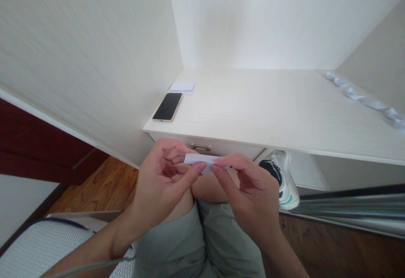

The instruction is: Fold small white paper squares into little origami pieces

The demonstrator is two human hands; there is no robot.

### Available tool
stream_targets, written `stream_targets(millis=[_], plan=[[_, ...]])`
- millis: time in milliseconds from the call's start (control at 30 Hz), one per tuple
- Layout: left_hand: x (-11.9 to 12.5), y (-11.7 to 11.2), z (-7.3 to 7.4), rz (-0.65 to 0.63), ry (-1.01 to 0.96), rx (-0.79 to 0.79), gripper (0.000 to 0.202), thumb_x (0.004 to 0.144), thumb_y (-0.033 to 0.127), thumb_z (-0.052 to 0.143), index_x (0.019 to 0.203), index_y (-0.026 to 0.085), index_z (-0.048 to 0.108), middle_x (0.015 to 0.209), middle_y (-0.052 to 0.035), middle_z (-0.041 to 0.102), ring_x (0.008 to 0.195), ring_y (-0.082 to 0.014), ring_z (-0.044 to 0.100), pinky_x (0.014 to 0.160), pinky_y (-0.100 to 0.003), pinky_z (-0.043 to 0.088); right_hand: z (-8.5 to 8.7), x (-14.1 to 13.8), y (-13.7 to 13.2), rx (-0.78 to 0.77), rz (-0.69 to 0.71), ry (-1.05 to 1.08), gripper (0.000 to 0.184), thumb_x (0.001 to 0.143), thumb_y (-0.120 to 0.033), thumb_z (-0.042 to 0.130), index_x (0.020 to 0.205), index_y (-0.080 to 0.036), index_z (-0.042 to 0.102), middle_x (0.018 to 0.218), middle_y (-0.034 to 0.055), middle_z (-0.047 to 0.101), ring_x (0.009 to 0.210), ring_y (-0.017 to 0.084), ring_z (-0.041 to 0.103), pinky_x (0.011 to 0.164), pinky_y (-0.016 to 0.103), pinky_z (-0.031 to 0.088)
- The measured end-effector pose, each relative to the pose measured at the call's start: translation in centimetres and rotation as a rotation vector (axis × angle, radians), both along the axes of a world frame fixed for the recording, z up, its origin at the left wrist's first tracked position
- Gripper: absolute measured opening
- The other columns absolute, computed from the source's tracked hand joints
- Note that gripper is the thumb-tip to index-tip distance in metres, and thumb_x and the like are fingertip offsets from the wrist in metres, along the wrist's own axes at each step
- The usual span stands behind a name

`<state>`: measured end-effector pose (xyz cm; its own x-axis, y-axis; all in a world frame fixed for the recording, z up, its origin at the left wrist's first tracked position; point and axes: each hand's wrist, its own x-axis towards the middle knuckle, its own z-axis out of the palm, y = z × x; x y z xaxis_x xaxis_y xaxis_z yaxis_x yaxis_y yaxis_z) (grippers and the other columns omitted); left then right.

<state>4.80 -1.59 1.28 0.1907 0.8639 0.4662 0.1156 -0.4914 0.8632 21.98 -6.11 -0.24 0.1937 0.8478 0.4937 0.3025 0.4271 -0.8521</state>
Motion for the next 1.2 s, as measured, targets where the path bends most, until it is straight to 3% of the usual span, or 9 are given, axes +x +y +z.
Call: stream_targets(millis=[167, 333, 567, 800, 933, 1200], plan=[[-0.6, 0.1, -0.5, -0.102, 0.103, 0.209, 0.033, 0.089, 0.003, 0.071, 0.109, 0.028, 0.072, 0.105, -0.0018, 0.077, 0.100, -0.0188, 0.073, 0.084, -0.032, 0.063, 0.1, -0.6, 0.6, 0.014, 0.028, 0.050, 0.021, 0.089, -0.009, 0.074, 0.095, -0.028, 0.076, 0.090, -0.0020, 0.079, 0.082, 0.016, 0.073, 0.075, 0.030, 0.056], [-1.4, 1.2, 0.0, -0.079, 0.265, 0.325, 0.033, 0.090, 0.002, 0.069, 0.108, 0.028, 0.075, 0.109, -0.0007, 0.077, 0.098, -0.0151, 0.073, 0.082, -0.027, 0.060, 0.2, -1.2, 1.6, -0.003, -0.020, 0.052, 0.018, 0.088, -0.012, 0.075, 0.093, -0.028, 0.078, 0.086, -0.0006, 0.079, 0.078, 0.018, 0.073, 0.074, 0.031, 0.058], [-2.6, 2.5, -1.6, 0.052, 0.271, 0.296, 0.017, 0.089, 0.011, 0.075, 0.098, 0.025, 0.080, 0.094, -0.0021, 0.080, 0.083, -0.0162, 0.073, 0.075, -0.028, 0.059, -1.8, -2.0, 3.4, 0.015, 0.008, -0.040, 0.010, 0.091, -0.020, 0.072, 0.097, -0.027, 0.078, 0.091, 0.0026, 0.081, 0.083, 0.021, 0.075, 0.079, 0.035, 0.060], [-3.4, 2.6, -2.8, 0.036, 0.210, 0.217, 0.019, 0.087, 0.010, 0.077, 0.099, 0.024, 0.079, 0.093, -0.0029, 0.078, 0.083, -0.0157, 0.071, 0.074, -0.027, 0.056, -2.6, -2.9, 4.2, 0.079, 0.068, -0.001, 0.017, 0.091, -0.012, 0.069, 0.101, -0.025, 0.075, 0.093, 0.0031, 0.079, 0.083, 0.019, 0.071, 0.077, 0.034, 0.057], [-3.8, 2.4, -2.8, 0.041, 0.226, 0.180, 0.020, 0.088, 0.010, 0.075, 0.101, 0.024, 0.079, 0.091, -0.0030, 0.076, 0.081, -0.0146, 0.069, 0.071, -0.025, 0.054, -2.8, -3.0, 4.1, 0.019, 0.080, -0.017, 0.020, 0.090, -0.013, 0.071, 0.107, -0.023, 0.075, 0.092, 0.0027, 0.078, 0.081, 0.018, 0.070, 0.077, 0.032, 0.056], [-4.5, 2.4, -1.8, -0.015, 0.357, 0.191, 0.017, 0.091, 0.010, 0.072, 0.104, 0.020, 0.078, 0.091, -0.0039, 0.075, 0.080, -0.0121, 0.068, 0.069, -0.022, 0.052, -3.1, -2.9, 4.4, -0.054, 0.162, -0.027, 0.017, 0.088, -0.011, 0.073, 0.102, -0.021, 0.076, 0.090, 0.0019, 0.074, 0.078, 0.016, 0.065, 0.074, 0.030, 0.052]])
